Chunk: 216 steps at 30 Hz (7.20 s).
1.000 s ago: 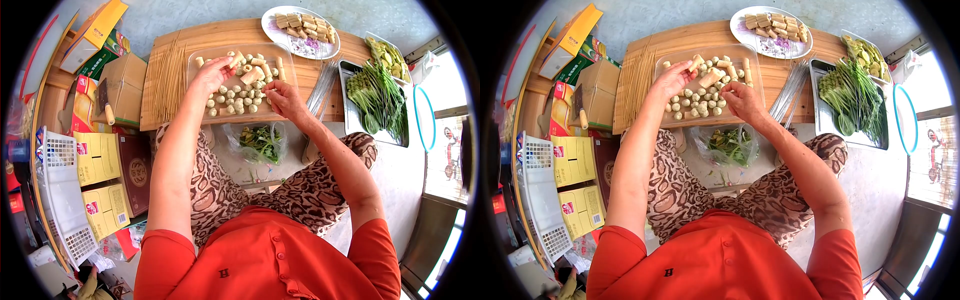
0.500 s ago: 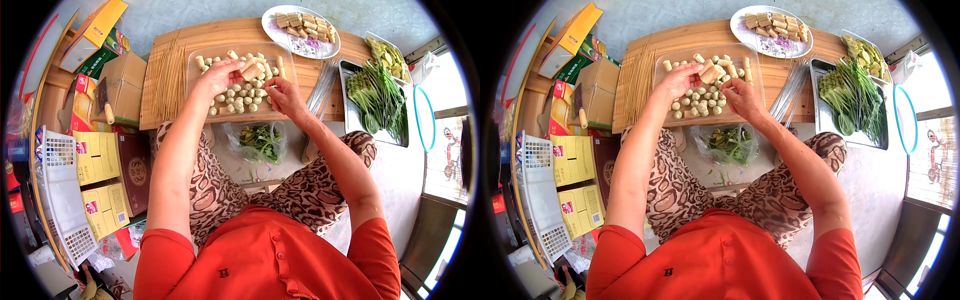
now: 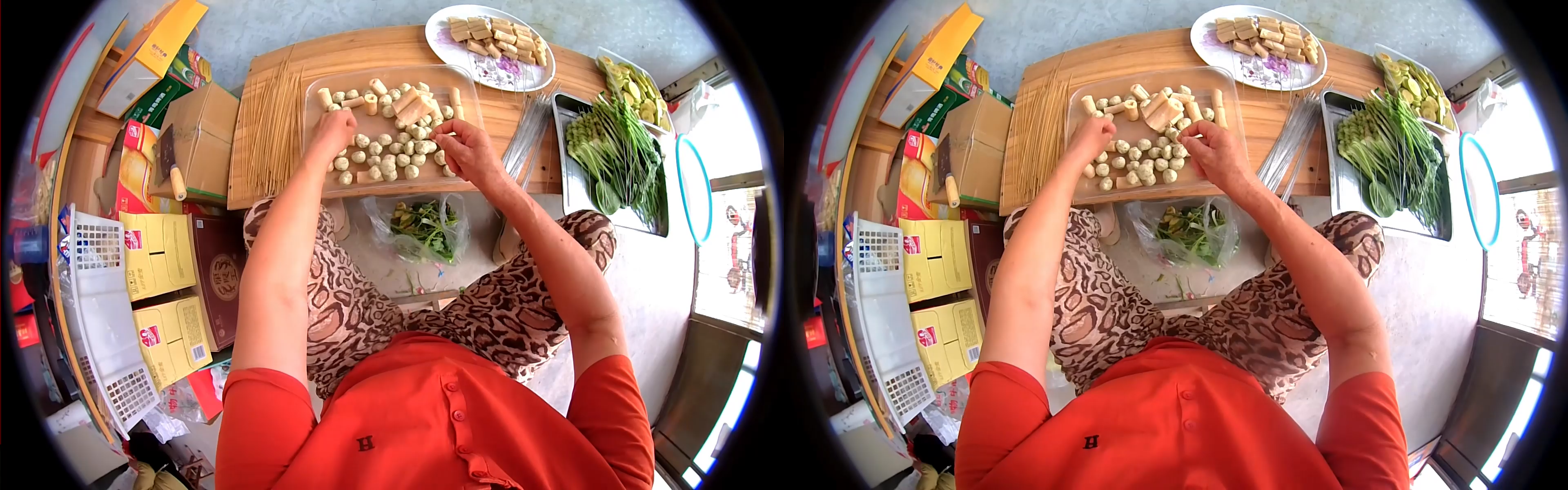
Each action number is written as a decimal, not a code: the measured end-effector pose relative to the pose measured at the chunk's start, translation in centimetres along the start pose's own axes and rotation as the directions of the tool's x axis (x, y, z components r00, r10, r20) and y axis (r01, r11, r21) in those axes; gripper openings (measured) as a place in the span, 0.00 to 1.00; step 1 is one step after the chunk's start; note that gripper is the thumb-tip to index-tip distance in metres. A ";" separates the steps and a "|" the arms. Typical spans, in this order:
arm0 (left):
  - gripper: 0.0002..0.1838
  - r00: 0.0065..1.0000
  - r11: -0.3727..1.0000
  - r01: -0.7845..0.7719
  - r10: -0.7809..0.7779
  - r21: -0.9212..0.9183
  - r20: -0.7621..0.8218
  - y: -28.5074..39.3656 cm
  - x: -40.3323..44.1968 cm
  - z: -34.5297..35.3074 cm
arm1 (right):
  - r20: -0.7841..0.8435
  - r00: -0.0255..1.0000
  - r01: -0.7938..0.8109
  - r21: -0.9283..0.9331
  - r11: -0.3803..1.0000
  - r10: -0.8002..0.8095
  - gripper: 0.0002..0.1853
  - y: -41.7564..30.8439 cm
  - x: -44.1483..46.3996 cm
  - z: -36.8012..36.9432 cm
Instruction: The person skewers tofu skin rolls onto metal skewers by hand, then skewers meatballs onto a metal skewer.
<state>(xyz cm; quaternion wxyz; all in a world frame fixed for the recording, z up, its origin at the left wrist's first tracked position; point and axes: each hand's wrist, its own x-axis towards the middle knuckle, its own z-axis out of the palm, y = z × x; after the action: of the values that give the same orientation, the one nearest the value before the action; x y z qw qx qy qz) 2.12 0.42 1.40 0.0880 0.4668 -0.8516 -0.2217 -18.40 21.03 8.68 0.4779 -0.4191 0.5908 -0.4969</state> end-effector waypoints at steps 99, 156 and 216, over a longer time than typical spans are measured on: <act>0.07 0.967 0.809 0.161 -0.015 -0.565 0.254 5.3 -2.1 -2.6 | 0.004 1.000 -0.029 0.010 1.000 0.029 0.07 1.2 0.5 0.1; 0.13 0.951 0.037 0.298 -0.100 -0.954 0.293 3.0 -1.3 -3.2 | 0.099 0.995 0.039 -0.164 0.986 -0.023 0.09 0.0 -1.0 0.8; 0.20 0.960 0.063 0.265 0.076 -0.962 0.270 6.0 -1.1 -2.4 | 0.050 0.998 -0.035 -0.030 0.999 0.036 0.07 -0.2 -0.2 1.4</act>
<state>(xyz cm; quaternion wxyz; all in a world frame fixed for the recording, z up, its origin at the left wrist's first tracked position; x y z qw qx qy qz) -0.97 3.44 6.37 0.2599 0.3035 -0.4407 -0.8038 -16.93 20.95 8.85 0.4954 -0.4279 0.5930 -0.4689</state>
